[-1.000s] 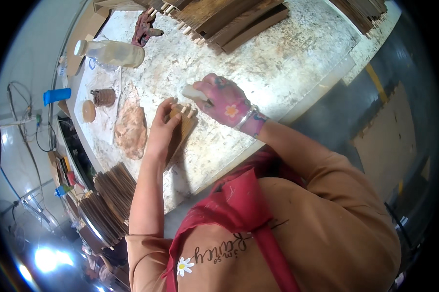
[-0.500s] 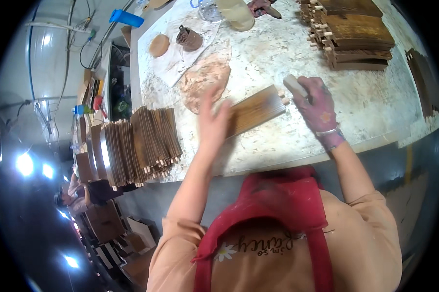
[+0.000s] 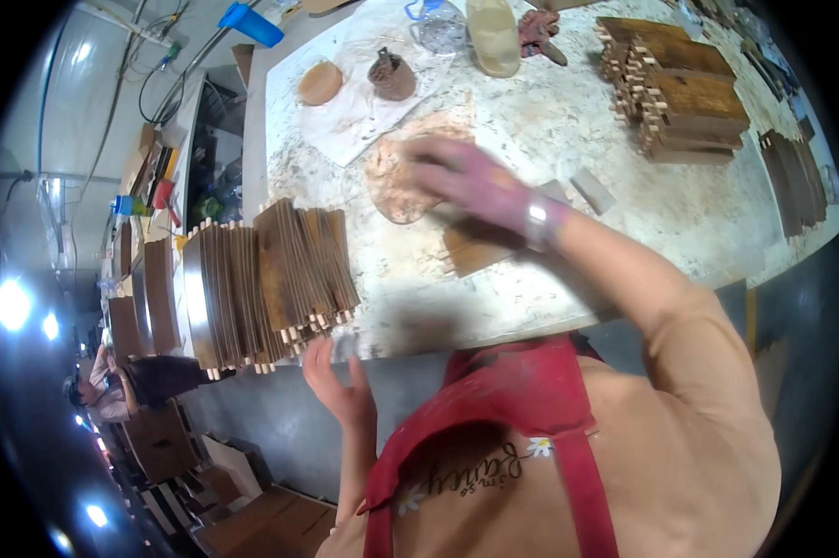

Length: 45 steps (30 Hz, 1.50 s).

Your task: The person wipes rectangular wood pieces with a cloth to apply a finish and then stacks the treated pieces.

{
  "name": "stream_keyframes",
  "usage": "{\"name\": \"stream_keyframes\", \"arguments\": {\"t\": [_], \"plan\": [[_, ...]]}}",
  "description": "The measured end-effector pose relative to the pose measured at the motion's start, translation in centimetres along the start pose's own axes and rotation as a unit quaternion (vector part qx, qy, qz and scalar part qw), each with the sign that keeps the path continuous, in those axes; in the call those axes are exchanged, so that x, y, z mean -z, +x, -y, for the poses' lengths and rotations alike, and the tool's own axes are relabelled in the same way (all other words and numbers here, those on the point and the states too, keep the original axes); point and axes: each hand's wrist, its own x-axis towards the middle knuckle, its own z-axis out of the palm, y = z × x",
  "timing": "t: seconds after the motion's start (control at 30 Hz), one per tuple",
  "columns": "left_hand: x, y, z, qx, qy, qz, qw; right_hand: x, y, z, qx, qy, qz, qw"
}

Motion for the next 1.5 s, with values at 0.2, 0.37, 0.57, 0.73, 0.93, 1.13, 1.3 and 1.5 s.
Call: {"name": "stream_keyframes", "arguments": {"t": [0.2, 0.37, 0.57, 0.73, 0.93, 1.13, 1.3, 1.5], "plan": [[1.1, 4.9, 1.3, -0.076, 0.121, 0.006, 0.990, -13.4, 18.9, -3.9, -0.102, 0.061, 0.177, 0.977], [0.2, 4.3, 2.5, 0.002, 0.094, 0.059, 0.994, -18.9, 21.7, -5.9, -0.179, 0.151, 0.250, 0.939], [-0.4, 3.6, 4.2, -0.040, 0.078, 0.049, 0.995, -15.6, 17.8, -1.5, -0.244, 0.158, 0.227, 0.930], [0.4, 3.5, 4.7, -0.055, 0.068, 0.068, 0.994, -14.2, 16.3, -3.1, -0.209, 0.207, 0.223, 0.929], [1.8, 2.3, 4.4, -0.013, -0.038, 0.043, 0.998, -14.8, 15.9, -7.6, -0.253, 0.275, 0.102, 0.922], [0.0, -6.6, 6.1, 0.379, -0.405, 0.018, 0.832, -9.7, 13.1, -3.3, -0.123, 0.122, 0.010, 0.985], [-2.0, -1.8, 5.2, 0.490, -0.530, 0.048, 0.691, -11.0, 6.3, -5.9, -0.206, 0.183, 0.065, 0.959], [2.1, -5.1, 9.2, 0.542, -0.476, 0.076, 0.689, -12.4, 9.6, -8.2, -0.217, 0.239, 0.020, 0.946]]}}
